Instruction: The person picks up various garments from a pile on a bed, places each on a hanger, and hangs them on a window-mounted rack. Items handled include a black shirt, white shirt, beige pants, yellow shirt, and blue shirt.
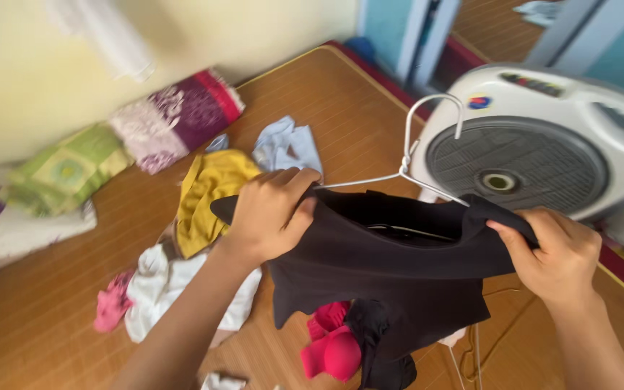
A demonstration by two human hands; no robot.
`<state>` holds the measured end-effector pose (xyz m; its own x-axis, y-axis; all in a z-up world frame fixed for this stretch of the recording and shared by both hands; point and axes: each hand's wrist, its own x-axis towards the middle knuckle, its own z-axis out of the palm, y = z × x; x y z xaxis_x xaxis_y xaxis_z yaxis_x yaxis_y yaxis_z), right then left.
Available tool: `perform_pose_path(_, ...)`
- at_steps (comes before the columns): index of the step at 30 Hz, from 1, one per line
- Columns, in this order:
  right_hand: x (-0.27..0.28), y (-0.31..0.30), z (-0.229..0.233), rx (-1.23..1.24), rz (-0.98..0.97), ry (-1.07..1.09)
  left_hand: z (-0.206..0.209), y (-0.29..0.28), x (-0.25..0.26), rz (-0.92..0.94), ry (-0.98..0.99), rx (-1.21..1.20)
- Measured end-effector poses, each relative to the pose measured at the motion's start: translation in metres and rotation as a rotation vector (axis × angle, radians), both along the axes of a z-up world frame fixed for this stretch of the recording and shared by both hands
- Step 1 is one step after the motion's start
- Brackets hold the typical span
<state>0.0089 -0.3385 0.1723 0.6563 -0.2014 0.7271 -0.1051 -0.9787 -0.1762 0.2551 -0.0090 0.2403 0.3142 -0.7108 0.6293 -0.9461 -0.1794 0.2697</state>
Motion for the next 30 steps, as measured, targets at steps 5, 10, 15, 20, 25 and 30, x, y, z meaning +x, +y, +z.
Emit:
perform_pose_path(5, -0.068, -0.021, 0.025, -0.021, -0.16, -0.119, 0.034, -0.057, 0.011, -0.098, -0.225, 0.09)
perform_pose_path(10, -0.152, -0.052, 0.059, 0.105, -0.349, -0.084, 0.045, -0.128, -0.029, -0.165, -0.291, -0.013)
perform_pose_path(15, -0.23, -0.111, 0.109, 0.042, -0.425, 0.094, 0.049, -0.194, -0.097, -0.14, -0.36, -0.143)
perform_pose_path(20, -0.291, -0.133, 0.157, -0.175, -0.292, 0.132, 0.056, -0.255, -0.169, -0.144, -0.338, -0.152)
perform_pose_path(25, -0.341, -0.118, 0.176, -0.066, -0.442, 0.151, 0.057, -0.28, -0.237, -0.262, -0.171, -0.074)
perform_pose_path(30, -0.394, -0.1, 0.159, -0.126, -0.636, 0.165, 0.055, -0.28, -0.298, -0.449, 0.091, 0.071)
